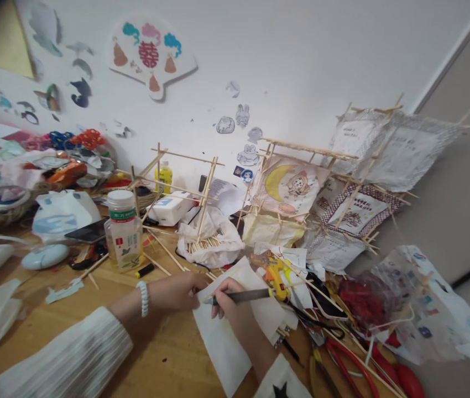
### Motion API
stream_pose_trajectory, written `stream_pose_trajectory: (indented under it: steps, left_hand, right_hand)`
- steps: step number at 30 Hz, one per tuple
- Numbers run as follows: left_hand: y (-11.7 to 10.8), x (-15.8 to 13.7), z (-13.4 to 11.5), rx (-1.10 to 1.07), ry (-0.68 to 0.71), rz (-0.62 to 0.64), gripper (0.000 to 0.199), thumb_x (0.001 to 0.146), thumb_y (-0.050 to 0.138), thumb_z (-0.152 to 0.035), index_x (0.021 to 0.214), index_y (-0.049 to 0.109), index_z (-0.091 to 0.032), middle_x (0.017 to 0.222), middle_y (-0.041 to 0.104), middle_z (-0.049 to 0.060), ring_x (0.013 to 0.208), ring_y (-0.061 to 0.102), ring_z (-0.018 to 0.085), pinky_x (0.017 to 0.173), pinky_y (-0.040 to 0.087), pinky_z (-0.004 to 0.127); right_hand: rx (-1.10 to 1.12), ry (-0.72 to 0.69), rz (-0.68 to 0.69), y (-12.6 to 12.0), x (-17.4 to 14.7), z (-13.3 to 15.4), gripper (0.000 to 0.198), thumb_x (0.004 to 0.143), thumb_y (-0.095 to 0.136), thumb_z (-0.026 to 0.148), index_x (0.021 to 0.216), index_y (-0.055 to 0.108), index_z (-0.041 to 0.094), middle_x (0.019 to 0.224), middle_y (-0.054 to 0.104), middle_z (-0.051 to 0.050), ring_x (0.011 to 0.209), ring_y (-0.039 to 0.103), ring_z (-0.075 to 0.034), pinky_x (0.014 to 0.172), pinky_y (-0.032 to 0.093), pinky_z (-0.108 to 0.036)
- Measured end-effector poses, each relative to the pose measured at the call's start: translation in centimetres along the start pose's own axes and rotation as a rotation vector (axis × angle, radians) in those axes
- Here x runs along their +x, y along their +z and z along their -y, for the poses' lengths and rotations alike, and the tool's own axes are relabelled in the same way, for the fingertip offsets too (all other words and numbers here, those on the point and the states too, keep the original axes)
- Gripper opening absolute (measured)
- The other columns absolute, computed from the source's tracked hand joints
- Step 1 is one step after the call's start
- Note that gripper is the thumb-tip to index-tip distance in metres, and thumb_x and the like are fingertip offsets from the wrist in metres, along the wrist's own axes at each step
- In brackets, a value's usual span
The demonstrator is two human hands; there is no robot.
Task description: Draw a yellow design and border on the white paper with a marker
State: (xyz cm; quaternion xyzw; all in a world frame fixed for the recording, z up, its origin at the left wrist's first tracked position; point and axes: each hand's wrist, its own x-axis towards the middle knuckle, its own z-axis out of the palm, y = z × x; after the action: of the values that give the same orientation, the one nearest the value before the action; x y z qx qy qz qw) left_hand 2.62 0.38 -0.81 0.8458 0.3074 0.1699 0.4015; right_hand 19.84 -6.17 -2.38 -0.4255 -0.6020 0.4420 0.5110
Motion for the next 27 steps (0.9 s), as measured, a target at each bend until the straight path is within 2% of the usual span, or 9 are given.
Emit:
stream_pose_trajectory:
  steps: [2,5,11,15,21,27]
  left_hand:
    - [-0.4,-0.3,-0.2,0.166,-0.007,0.036,0.023,0.052,0.054,-0.01,0.071,0.064,-0.018,0.065,0.062,0.0,0.058,0.051,0.016,0.049,0.034,0.023]
    - [-0.8,-0.5,-0.2,0.203,-0.072,0.062,0.026,0.056,0.055,-0.013,0.08,0.062,-0.018,0.067,0.06,0.0,0.058,0.05,0.015,0.049,0.033,0.023]
    - [-0.6,-0.3,0.3,0.278,-0.078,0.033,0.015,0.056,0.055,-0.015,0.07,0.059,-0.018,0.061,0.057,-0.001,0.053,0.047,0.014,0.047,0.029,0.023]
    - [-0.4,-0.2,0.1,0.313,-0.095,0.022,0.006,0.057,0.057,-0.017,0.062,0.059,-0.018,0.056,0.054,-0.002,0.05,0.044,0.012,0.046,0.027,0.023]
    - [-0.7,-0.3,-0.6,0.388,-0.135,0.096,0.012,0.059,0.055,-0.017,0.069,0.063,-0.019,0.061,0.057,-0.002,0.055,0.045,0.012,0.048,0.029,0.022]
    - [-0.6,-0.2,-0.6,0.408,-0.124,0.095,0.009,0.06,0.055,-0.018,0.066,0.061,-0.019,0.059,0.055,-0.003,0.054,0.044,0.011,0.048,0.028,0.022]
  right_hand:
    - [-0.053,0.033,0.026,0.2,0.3,-0.9,0.017,0.073,0.051,0.029,0.06,0.049,0.019,0.04,0.048,0.005,0.038,0.041,-0.011,0.041,0.03,-0.02]
    - [-0.189,0.012,0.036,0.2,0.5,-2.0,0.016,0.071,0.053,0.024,0.056,0.049,0.02,0.043,0.047,0.006,0.04,0.041,-0.011,0.042,0.03,-0.02]
    - [-0.398,-0.082,0.034,0.4,0.2,-1.9,0.015,0.072,0.054,0.022,0.057,0.05,0.022,0.049,0.048,0.004,0.046,0.044,-0.014,0.045,0.033,-0.025]
    - [-0.454,-0.078,0.085,0.2,0.0,-1.3,0.016,0.076,0.053,0.023,0.061,0.053,0.025,0.052,0.052,0.001,0.049,0.049,-0.018,0.049,0.038,-0.029]
    - [-0.501,-0.092,0.107,0.2,0.0,-1.4,0.013,0.075,0.051,0.023,0.063,0.054,0.025,0.058,0.056,0.0,0.055,0.053,-0.02,0.054,0.04,-0.03]
    - [-0.511,-0.106,0.101,0.1,0.2,-2.2,0.013,0.073,0.049,0.024,0.06,0.05,0.022,0.055,0.052,0.002,0.054,0.049,-0.016,0.051,0.036,-0.026]
